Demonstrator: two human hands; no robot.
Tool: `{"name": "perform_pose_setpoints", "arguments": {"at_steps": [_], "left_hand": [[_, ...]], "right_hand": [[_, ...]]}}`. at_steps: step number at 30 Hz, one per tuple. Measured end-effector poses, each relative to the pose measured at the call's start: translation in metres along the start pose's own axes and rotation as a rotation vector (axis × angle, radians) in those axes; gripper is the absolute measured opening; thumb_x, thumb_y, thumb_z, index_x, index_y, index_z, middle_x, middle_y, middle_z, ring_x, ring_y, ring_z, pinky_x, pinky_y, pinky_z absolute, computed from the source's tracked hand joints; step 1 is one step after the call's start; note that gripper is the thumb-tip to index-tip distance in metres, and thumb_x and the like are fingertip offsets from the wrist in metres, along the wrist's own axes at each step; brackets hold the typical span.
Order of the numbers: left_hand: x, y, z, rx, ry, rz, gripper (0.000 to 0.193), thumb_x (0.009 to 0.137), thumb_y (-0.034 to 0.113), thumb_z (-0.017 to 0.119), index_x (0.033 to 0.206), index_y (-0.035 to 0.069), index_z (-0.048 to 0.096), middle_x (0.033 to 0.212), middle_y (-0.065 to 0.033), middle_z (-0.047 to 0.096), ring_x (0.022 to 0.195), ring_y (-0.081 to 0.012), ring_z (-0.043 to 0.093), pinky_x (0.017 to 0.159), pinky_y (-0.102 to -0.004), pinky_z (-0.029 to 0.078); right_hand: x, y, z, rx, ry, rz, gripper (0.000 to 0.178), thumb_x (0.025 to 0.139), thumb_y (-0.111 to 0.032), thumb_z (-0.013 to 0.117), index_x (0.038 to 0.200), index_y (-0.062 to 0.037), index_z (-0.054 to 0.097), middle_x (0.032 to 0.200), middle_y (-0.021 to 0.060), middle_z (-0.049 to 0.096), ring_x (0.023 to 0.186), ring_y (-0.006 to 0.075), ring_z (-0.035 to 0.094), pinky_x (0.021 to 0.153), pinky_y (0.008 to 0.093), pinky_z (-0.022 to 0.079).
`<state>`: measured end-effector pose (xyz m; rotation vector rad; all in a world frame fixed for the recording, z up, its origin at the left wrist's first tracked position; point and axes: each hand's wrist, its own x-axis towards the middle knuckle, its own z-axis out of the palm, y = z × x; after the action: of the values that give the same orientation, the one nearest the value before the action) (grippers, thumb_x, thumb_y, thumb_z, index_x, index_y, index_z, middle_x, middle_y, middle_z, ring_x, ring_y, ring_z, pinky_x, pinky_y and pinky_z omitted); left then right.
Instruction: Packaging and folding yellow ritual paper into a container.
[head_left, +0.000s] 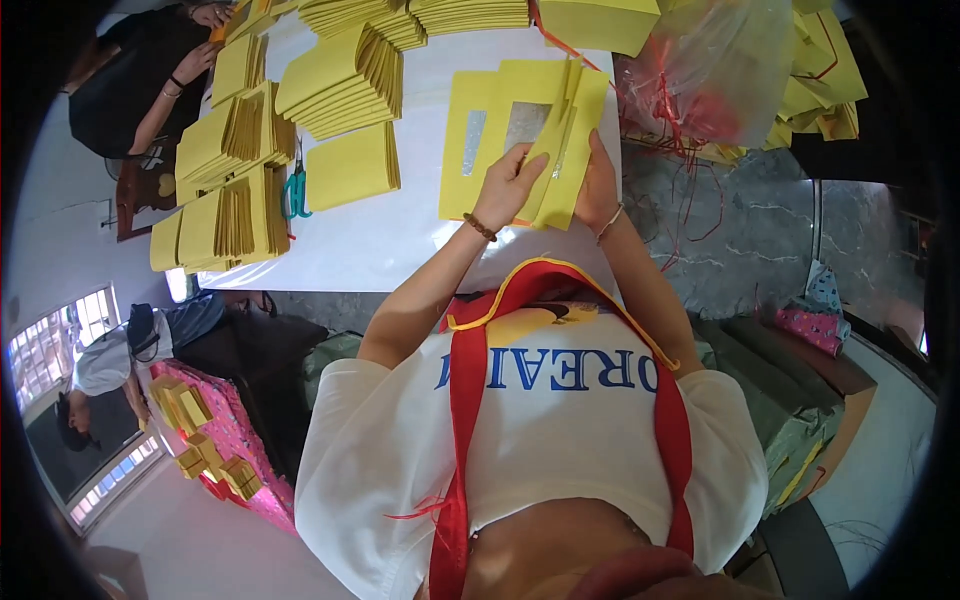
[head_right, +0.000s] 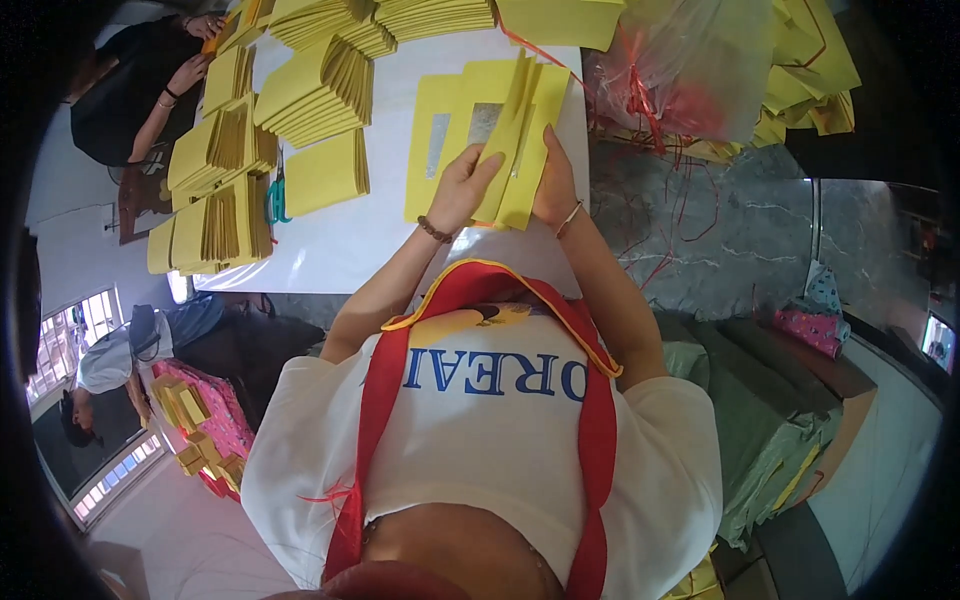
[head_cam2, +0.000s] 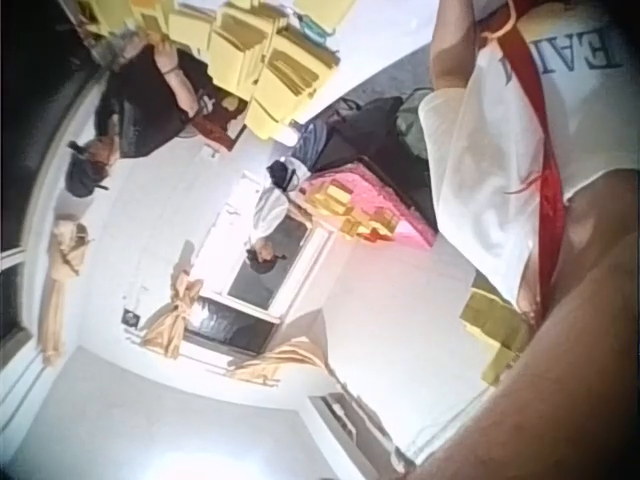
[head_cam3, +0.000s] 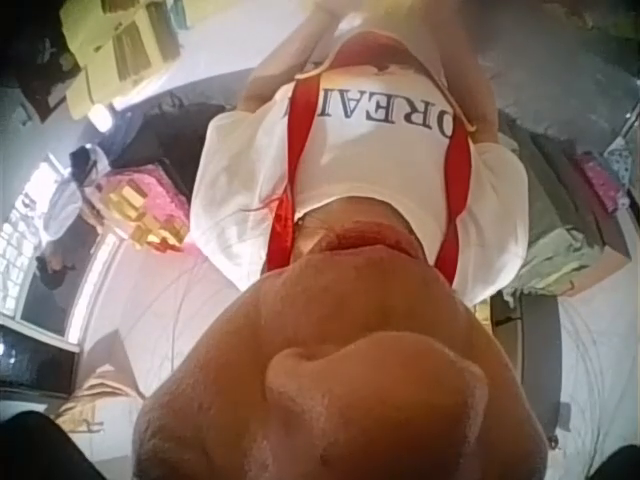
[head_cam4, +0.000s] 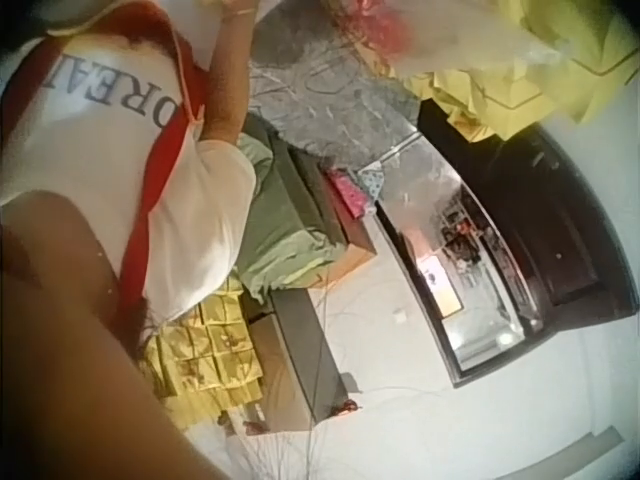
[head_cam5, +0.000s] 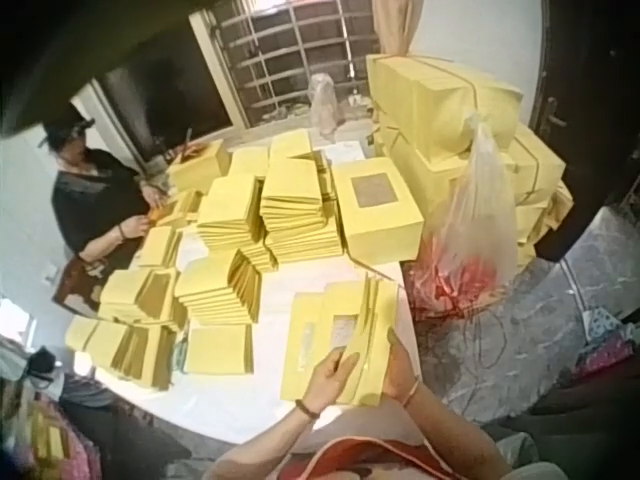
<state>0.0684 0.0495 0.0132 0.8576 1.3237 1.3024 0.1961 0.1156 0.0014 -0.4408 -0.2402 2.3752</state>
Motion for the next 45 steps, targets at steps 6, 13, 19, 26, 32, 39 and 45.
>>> {"name": "perform_pose_setpoints", "arguments": {"at_steps": [6,13,19,26,32,39,45], "left_hand": [[-0.006,0.009,0.001,0.268,-0.140,-0.113,0.034,0.085,0.030,0.054,0.104,0.003,0.057,0.073,-0.0099,0.060,0.065,-0.0168,0.057,0.061,-0.0275,0.045],[0.006,0.006,-0.080,1.203,0.326,0.309,0.050,0.073,0.031,0.065,0.112,0.004,0.050,0.097,-0.0160,0.055,0.086,-0.0315,0.054,0.068,-0.0405,0.048],[0.017,0.017,-0.073,1.319,0.271,-0.012,0.081,0.061,0.030,0.076,0.121,0.003,0.029,0.107,-0.0211,0.046,0.091,-0.0377,0.052,0.075,-0.0418,0.048],[0.022,0.013,-0.079,1.022,0.308,-0.145,0.088,0.059,0.023,0.078,0.126,0.003,0.024,0.100,-0.0236,0.054,0.092,-0.0403,0.055,0.075,-0.0426,0.047],[0.014,-0.006,-0.078,0.780,0.464,0.006,0.072,0.066,0.011,0.071,0.125,0.000,0.032,0.094,-0.0221,0.060,0.089,-0.0356,0.058,0.078,-0.0376,0.046],[0.014,-0.018,-0.110,-0.073,0.207,0.043,0.047,0.073,-0.008,0.057,0.118,0.001,0.046,0.103,-0.0065,0.057,0.086,-0.0165,0.057,0.074,-0.0285,0.047],[-0.001,0.053,-0.100,-0.534,0.049,0.043,0.039,0.078,-0.010,0.051,0.115,0.003,0.045,0.105,-0.0102,0.058,0.091,-0.0196,0.059,0.078,-0.0335,0.052]], "right_hand": [[0.001,0.008,-0.011,-0.043,0.018,0.031,0.036,0.091,-0.035,0.040,0.113,-0.0074,0.046,0.101,0.0085,0.055,0.091,0.0222,0.056,0.083,0.0376,0.046],[-0.030,-0.061,-0.030,-0.080,-0.047,0.128,0.029,0.089,-0.023,0.046,0.111,-0.0034,0.052,0.104,0.0103,0.059,0.093,0.0226,0.058,0.083,0.0369,0.047],[-0.065,-0.112,-0.065,-0.171,0.085,-0.017,0.033,0.090,-0.022,0.045,0.116,-0.0020,0.048,0.111,0.0115,0.057,0.098,0.0251,0.058,0.085,0.0377,0.047],[-0.096,-0.106,-0.091,-0.151,0.141,0.023,0.034,0.090,-0.021,0.045,0.117,-0.0001,0.047,0.112,0.0123,0.057,0.099,0.0255,0.057,0.084,0.0368,0.047],[-0.102,-0.094,-0.114,-0.208,0.238,0.016,0.034,0.089,-0.022,0.046,0.115,0.0004,0.049,0.110,0.0121,0.058,0.098,0.0247,0.058,0.084,0.0357,0.047],[-0.099,-0.084,-0.095,-0.301,0.286,0.002,0.033,0.088,-0.016,0.047,0.117,-0.0003,0.045,0.110,0.0102,0.056,0.096,0.0239,0.058,0.084,0.0357,0.048],[-0.095,-0.073,-0.067,-0.381,0.175,-0.020,0.032,0.088,-0.013,0.046,0.118,-0.0025,0.044,0.110,0.0083,0.055,0.098,0.0213,0.057,0.083,0.0351,0.049]]}}
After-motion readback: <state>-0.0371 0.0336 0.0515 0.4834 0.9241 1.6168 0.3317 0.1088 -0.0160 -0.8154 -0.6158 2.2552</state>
